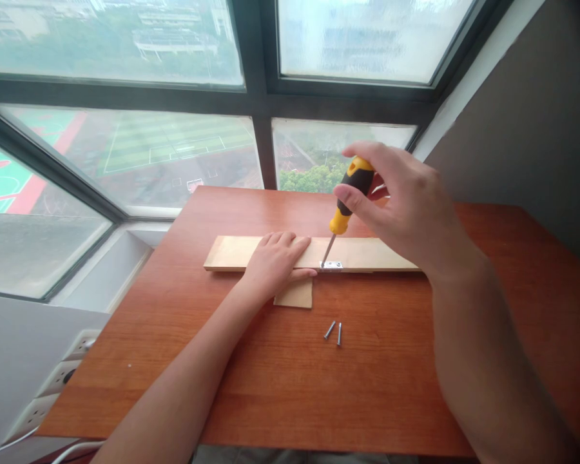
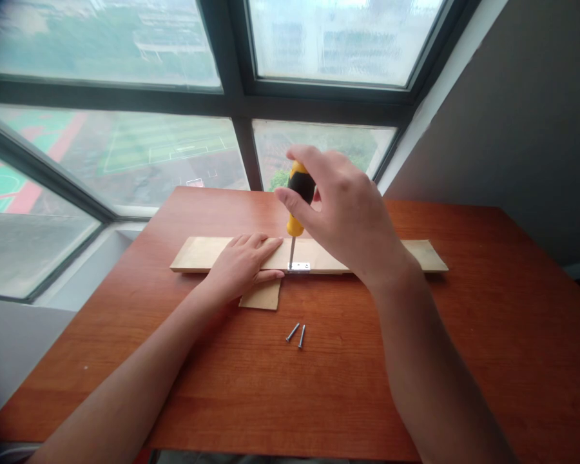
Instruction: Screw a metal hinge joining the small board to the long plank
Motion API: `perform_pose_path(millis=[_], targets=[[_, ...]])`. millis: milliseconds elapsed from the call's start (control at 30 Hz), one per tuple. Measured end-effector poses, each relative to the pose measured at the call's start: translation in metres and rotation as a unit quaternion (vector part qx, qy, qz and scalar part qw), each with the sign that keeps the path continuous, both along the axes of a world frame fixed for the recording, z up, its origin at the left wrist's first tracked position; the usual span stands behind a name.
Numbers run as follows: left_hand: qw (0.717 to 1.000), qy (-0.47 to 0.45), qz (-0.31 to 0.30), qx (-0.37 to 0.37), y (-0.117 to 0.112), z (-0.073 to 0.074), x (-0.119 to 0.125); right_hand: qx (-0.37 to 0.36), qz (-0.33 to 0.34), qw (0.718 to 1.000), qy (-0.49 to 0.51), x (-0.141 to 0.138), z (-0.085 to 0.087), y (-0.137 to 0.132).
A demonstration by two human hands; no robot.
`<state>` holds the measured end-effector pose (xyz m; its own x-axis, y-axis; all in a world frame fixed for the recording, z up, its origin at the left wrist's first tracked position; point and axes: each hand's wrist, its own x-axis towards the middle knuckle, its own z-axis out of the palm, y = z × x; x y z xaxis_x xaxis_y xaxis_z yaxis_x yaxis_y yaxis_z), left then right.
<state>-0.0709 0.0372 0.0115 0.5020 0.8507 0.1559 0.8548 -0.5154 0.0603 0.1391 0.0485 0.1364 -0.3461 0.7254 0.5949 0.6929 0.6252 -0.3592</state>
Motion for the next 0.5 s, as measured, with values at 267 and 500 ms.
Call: perform_pose_path(millis=[267,500], targets=[[1.000,0.000,0.000,0.001,-0.0006,0.0003,0.0004,-0.024,0.054,0.998,0.023,-0.0020,0.0010,-0.0039],[1.000,-0.005,-0.001,-0.002,-0.0008,0.0013,0.0006,-0.078,0.086,0.992,0.042,-0.0010,0.0016,-0.0036]])
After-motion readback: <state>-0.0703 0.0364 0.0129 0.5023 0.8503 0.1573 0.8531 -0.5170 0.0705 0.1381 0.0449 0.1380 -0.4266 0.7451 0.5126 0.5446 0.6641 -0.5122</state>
